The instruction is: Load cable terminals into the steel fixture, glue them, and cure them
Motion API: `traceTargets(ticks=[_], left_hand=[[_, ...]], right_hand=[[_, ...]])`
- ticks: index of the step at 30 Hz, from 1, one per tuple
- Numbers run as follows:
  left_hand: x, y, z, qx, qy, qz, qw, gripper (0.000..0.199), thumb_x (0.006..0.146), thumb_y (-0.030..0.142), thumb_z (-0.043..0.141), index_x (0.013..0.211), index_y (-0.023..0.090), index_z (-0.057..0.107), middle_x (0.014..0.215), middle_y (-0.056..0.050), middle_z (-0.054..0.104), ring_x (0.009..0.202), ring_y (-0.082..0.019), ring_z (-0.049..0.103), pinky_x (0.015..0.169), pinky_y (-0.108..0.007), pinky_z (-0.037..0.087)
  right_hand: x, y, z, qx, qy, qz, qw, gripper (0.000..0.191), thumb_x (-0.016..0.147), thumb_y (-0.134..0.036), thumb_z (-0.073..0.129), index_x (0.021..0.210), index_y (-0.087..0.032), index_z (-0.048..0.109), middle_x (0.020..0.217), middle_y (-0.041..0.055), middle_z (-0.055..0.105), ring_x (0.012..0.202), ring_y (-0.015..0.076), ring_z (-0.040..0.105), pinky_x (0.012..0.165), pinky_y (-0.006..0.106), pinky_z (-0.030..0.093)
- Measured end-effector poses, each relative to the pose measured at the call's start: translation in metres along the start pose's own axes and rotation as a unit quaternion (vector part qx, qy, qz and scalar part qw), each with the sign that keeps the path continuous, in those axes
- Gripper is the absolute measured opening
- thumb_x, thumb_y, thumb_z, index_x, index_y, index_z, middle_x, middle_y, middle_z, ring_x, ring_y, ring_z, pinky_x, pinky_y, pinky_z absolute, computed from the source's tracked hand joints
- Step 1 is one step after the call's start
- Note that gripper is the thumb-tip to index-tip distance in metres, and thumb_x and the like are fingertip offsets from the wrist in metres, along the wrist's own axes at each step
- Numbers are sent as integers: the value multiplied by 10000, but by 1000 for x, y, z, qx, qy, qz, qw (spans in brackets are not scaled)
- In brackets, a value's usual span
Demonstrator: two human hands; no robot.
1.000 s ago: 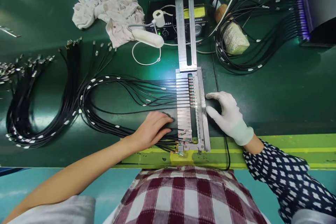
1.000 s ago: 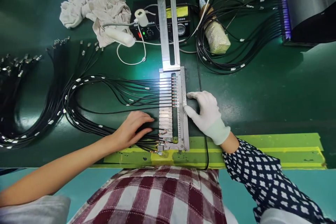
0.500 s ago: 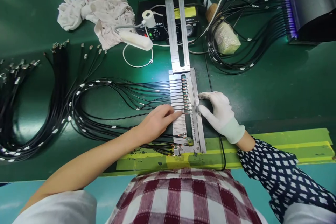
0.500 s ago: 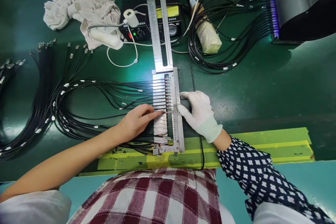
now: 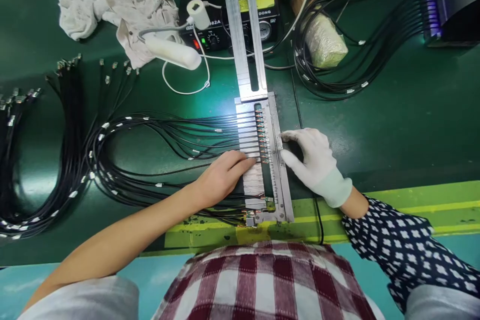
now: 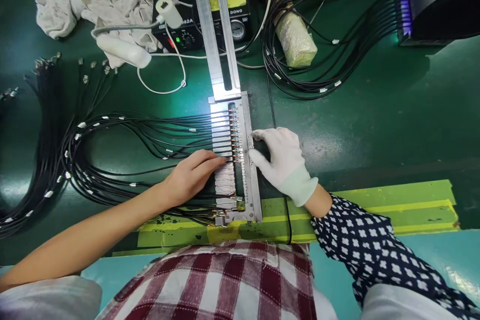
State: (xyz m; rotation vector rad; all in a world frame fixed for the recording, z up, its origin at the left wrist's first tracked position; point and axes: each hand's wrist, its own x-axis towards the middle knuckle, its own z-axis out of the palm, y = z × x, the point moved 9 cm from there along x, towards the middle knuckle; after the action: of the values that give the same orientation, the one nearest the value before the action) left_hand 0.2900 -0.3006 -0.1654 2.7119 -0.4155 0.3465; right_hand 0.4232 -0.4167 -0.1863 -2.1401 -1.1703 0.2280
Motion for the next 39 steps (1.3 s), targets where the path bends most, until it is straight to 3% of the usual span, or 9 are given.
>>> traceTargets(ticks=[6, 11, 14, 17, 20, 24, 27, 32, 39], left_hand=[[-8, 4, 2, 72, -2, -25, 997, 296, 1004, 96, 421, 1234, 117, 607, 935, -97, 628, 820, -190, 553, 719, -311, 496], [-14, -1, 7, 20, -8, -50, 999, 358, 1009, 95, 408, 1327, 141, 567, 986, -94, 635, 870, -181, 576, 769, -300, 519], [-16, -2, -1, -13, -6, -72, 997, 326, 1024, 135, 426, 1318, 156, 563, 1033, -98, 653, 914, -183, 600, 799, -306, 513], [-23, 6, -5, -91, -45, -99, 990, 241, 1008, 226, 541, 1238, 162, 573, 1068, -93, 681, 975, -200, 615, 856, -337, 493], [-33, 16, -3, -159, -85, -111, 977, 101, 989, 203, 573, 1081, 167, 597, 978, -63, 683, 927, -188, 603, 830, -324, 482], [-37, 7, -11, -181, 21, -133, 974, 135, 988, 114, 540, 1076, 168, 627, 945, -55, 656, 888, -144, 613, 804, -262, 510], [-32, 2, -11, -119, 60, -92, 987, 237, 992, 98, 512, 1180, 175, 633, 945, -61, 641, 854, -142, 609, 752, -250, 516], [-20, -3, -2, -63, 15, -38, 997, 298, 992, 67, 433, 1207, 138, 627, 945, -83, 633, 856, -160, 601, 748, -265, 525], [-10, 2, -9, -22, -9, -7, 1000, 302, 999, 75, 405, 1218, 116, 609, 991, -105, 631, 888, -184, 587, 798, -297, 530]], right_hand=[[2, 1, 0, 7, 0, 6, 1000, 285, 1001, -454, 481, 1167, -258, 604, 1122, 51, 705, 1105, 289, 586, 1005, 469, 390], [4, 1, 0, -10, 7, 8, 1000, 240, 975, -396, 528, 1136, -250, 628, 1109, 52, 711, 1093, 295, 587, 988, 469, 396], [3, 0, 0, -14, 16, -1, 1000, 235, 972, -379, 534, 1136, -244, 635, 1125, 51, 714, 1101, 293, 591, 991, 464, 403], [1, -1, 0, -14, 20, -13, 1000, 234, 976, -369, 528, 1137, -240, 637, 1132, 55, 715, 1107, 290, 598, 995, 464, 412], [0, 0, -1, -16, 26, -14, 999, 229, 971, -359, 536, 1141, -243, 637, 1145, 56, 714, 1118, 291, 600, 1003, 468, 417], [1, 1, 0, -20, 26, -8, 999, 228, 966, -357, 550, 1138, -241, 642, 1137, 61, 716, 1105, 297, 605, 994, 472, 427], [2, 0, 0, -21, 28, -10, 999, 224, 966, -357, 557, 1139, -244, 642, 1133, 55, 715, 1109, 291, 604, 999, 468, 424], [2, -1, 0, -19, 16, -6, 1000, 217, 968, -364, 542, 1127, -250, 636, 1126, 50, 714, 1104, 286, 600, 994, 468, 419], [4, 0, 0, -16, 3, 12, 1000, 201, 971, -356, 536, 1114, -256, 635, 1120, 38, 717, 1102, 282, 590, 988, 458, 397]])
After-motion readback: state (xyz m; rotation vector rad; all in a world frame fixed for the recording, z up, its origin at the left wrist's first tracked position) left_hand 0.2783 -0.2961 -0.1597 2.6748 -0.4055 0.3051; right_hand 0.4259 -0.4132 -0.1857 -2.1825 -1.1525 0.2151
